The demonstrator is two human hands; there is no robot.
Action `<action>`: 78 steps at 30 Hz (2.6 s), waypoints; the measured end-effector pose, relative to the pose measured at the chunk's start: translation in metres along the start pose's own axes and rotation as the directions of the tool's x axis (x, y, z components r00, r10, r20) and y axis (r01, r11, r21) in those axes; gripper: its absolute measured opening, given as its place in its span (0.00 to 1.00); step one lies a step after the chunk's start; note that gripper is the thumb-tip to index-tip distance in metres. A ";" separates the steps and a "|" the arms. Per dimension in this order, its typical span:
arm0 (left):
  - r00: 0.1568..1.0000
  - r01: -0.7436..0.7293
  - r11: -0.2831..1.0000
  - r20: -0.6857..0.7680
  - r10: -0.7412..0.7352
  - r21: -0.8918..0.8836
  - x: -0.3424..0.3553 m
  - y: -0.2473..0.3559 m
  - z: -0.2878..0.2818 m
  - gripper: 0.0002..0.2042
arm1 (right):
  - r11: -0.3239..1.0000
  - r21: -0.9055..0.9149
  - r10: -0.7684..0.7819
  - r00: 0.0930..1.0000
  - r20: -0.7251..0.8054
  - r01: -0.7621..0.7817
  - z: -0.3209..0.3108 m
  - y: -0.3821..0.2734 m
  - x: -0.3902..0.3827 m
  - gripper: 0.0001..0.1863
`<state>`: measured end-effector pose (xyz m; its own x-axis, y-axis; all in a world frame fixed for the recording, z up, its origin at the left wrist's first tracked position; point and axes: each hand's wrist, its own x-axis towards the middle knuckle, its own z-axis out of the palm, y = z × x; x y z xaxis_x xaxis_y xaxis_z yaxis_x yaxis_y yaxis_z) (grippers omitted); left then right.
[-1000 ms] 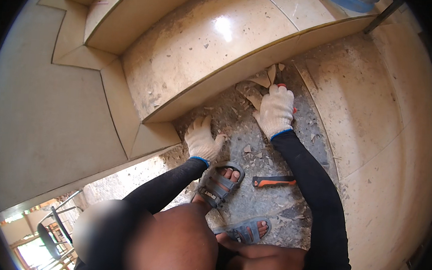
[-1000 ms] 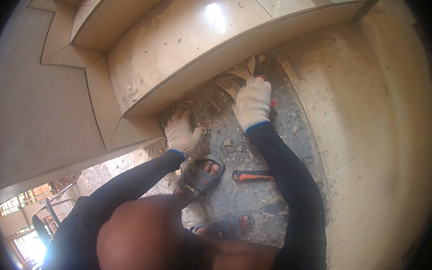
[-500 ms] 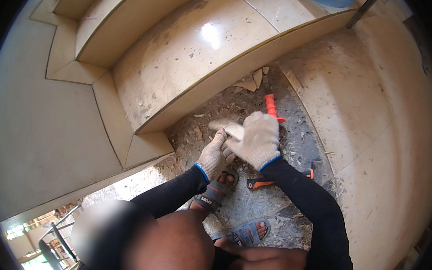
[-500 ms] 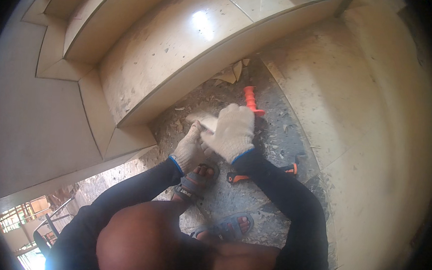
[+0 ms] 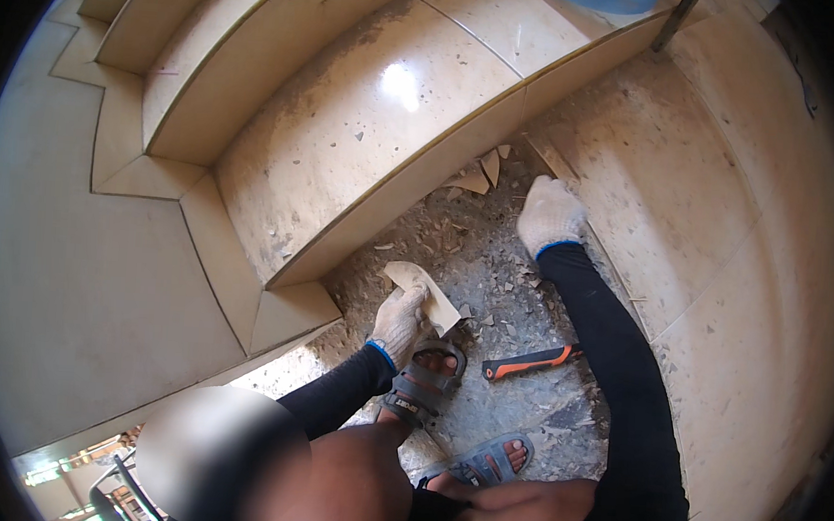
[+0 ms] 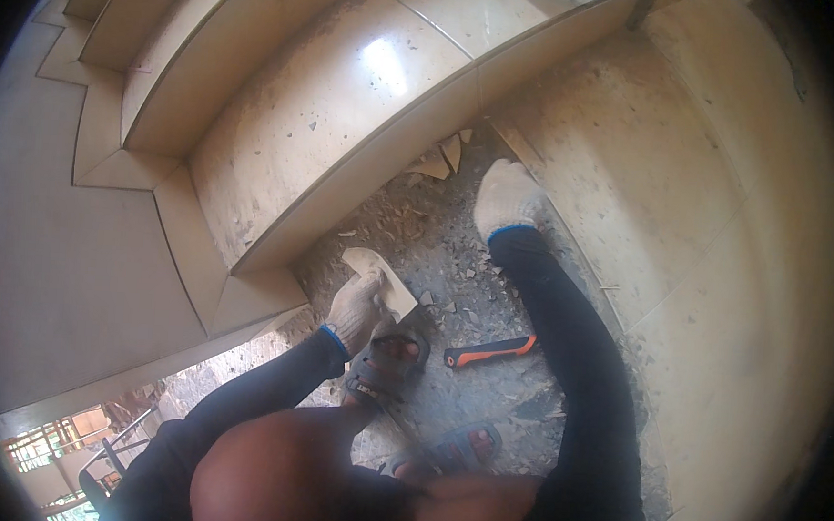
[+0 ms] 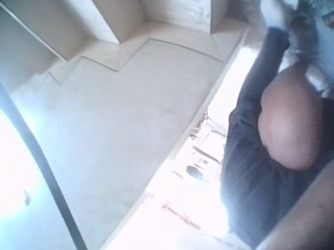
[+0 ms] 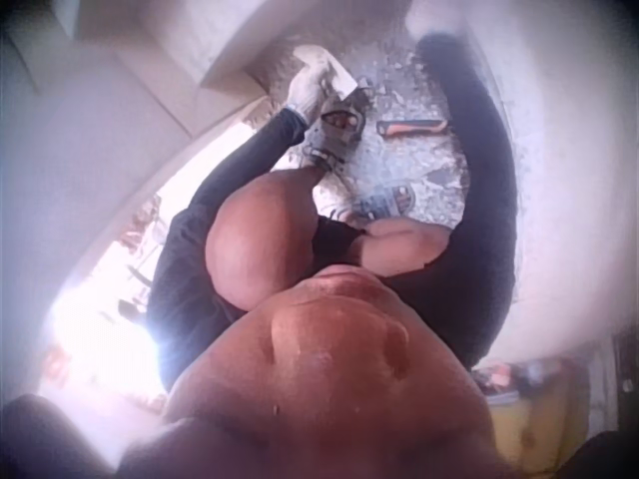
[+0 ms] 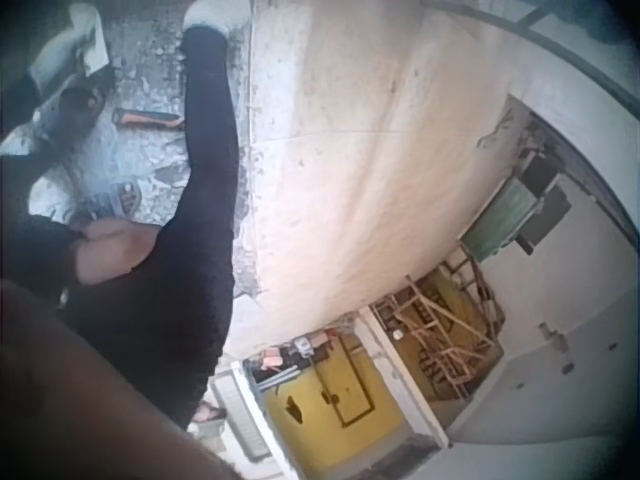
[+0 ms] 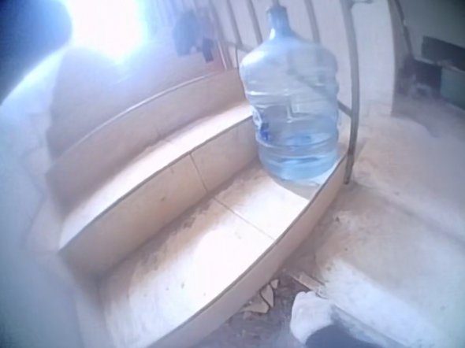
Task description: The person removes floor tiles using a hammer and a red chisel. They repeatedly strike the chisel to break tiles, then lift and clear debris by hand. A second person is visible nearby working on the floor.
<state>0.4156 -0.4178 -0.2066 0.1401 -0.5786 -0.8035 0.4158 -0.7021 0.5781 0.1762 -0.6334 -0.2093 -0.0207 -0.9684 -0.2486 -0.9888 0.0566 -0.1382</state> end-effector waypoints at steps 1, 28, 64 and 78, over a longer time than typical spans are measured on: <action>0.999 -0.008 1.000 -0.033 0.008 -0.003 -0.001 0.000 -0.001 0.16 | 0.999 -0.026 0.022 0.999 -0.033 -0.023 -0.001 0.003 0.001 0.22; 0.990 -0.005 0.998 -0.141 0.013 0.056 -0.009 -0.010 -0.001 0.13 | 0.957 -0.088 -0.284 0.955 -0.086 0.277 0.040 -0.052 0.018 0.20; 0.999 -0.031 0.974 0.018 0.036 -0.224 -0.017 -0.012 -0.014 0.17 | 0.985 -0.012 -0.170 0.949 -0.265 0.173 0.020 -0.035 0.050 0.23; 0.997 -0.051 0.971 0.045 0.063 -0.232 -0.010 -0.021 -0.015 0.17 | 0.929 -0.124 -0.369 0.880 -0.300 0.348 0.040 -0.019 0.077 0.16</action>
<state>0.4187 -0.3910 -0.2129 0.1253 -0.6398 -0.7583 0.6051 -0.5564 0.5695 0.1993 -0.6992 -0.2636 0.3024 -0.9456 0.1200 -0.9444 -0.3143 -0.0965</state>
